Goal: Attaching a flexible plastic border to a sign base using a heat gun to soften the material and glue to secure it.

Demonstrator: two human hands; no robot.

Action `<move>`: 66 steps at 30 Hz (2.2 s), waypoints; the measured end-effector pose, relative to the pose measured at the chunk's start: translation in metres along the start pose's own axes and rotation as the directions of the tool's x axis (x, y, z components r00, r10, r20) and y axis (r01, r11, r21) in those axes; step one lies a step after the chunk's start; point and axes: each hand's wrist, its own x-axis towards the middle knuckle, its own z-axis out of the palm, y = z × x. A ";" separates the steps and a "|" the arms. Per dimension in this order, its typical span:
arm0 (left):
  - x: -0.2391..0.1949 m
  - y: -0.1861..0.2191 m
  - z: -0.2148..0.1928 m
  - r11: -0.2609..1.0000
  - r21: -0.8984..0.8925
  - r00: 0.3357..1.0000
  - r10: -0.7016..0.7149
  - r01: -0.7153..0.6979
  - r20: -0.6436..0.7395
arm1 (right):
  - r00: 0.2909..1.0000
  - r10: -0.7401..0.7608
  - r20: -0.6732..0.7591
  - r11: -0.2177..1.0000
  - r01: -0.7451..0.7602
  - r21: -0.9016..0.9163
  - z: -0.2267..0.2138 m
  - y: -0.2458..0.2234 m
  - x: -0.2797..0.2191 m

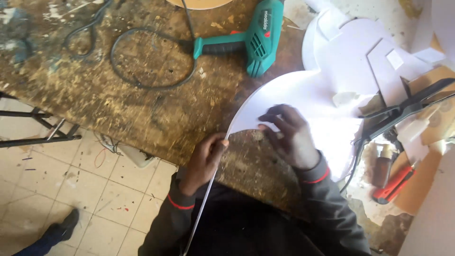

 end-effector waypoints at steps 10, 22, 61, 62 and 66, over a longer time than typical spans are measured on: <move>0.009 -0.026 -0.001 0.993 0.121 1.000 0.000 0.001 -0.007 | 0.991 0.040 -0.124 0.992 -0.054 -0.117 0.005 0.044 -0.097; -0.002 0.012 0.005 0.945 0.326 0.996 0.015 0.013 -0.083 | 0.989 0.093 -0.111 0.985 -0.108 -0.138 0.016 0.040 -0.108; -0.010 0.021 0.003 0.947 0.314 0.989 0.110 -0.074 -0.100 | 0.982 0.170 -0.079 0.985 -0.172 -0.027 0.016 0.045 -0.111; -0.011 0.017 0.004 0.947 0.311 0.986 0.124 -0.083 -0.112 | 0.983 0.166 -0.080 0.985 -0.169 -0.034 0.017 0.045 -0.111; -0.010 0.009 0.011 0.943 0.308 0.971 0.184 -0.129 -0.154 | 0.984 0.156 -0.085 0.985 -0.161 -0.056 0.016 0.047 -0.110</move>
